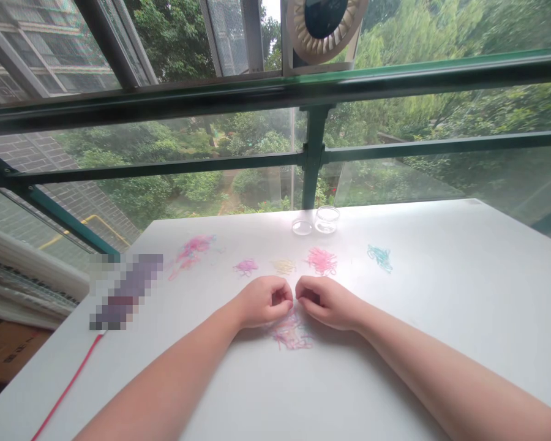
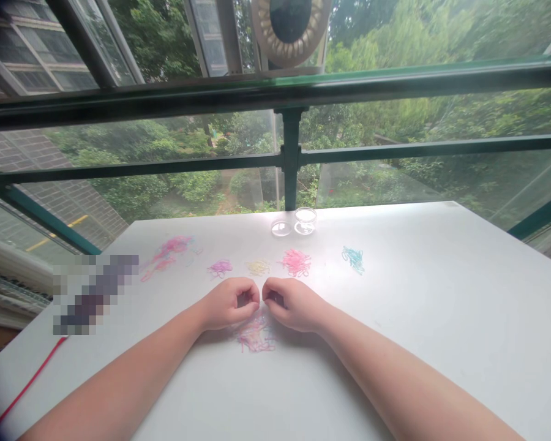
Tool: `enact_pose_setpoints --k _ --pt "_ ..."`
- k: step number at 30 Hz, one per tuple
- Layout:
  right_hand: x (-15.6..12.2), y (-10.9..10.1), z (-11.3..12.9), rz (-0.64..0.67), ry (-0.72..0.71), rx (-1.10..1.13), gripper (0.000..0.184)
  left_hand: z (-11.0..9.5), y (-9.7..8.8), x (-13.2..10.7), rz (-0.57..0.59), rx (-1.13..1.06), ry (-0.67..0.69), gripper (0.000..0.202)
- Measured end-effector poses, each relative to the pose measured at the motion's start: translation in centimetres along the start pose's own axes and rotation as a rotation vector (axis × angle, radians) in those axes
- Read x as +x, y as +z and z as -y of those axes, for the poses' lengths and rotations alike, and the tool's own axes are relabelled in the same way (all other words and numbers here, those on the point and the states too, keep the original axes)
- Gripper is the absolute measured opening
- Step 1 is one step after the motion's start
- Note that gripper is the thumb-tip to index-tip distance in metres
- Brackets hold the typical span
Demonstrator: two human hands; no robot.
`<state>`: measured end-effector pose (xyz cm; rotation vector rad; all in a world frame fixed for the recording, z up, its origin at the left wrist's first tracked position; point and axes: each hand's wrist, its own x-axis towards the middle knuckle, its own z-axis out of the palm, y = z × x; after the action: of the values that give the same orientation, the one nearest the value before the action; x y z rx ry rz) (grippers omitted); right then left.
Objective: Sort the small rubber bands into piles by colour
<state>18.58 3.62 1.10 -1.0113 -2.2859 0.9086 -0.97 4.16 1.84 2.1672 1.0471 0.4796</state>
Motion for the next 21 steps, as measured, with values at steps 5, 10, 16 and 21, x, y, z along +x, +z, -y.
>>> enact_pose_setpoints --k 5,10,16,21 --pt "0.02 0.00 0.02 0.001 -0.001 -0.002 0.015 0.00 0.03 -0.02 -0.004 0.016 -0.005 0.007" --pt "0.00 0.01 0.02 -0.002 0.000 -0.001 0.015 0.03 0.04 -0.03 0.001 0.025 -0.003 0.007" --pt "0.01 0.02 -0.04 -0.005 0.002 -0.005 0.014 0.01 0.00 -0.01 0.004 0.027 -0.005 0.007" --pt "0.06 0.00 -0.03 -0.005 0.000 -0.004 0.014 0.13 0.03 -0.01 0.009 0.019 -0.007 0.008"
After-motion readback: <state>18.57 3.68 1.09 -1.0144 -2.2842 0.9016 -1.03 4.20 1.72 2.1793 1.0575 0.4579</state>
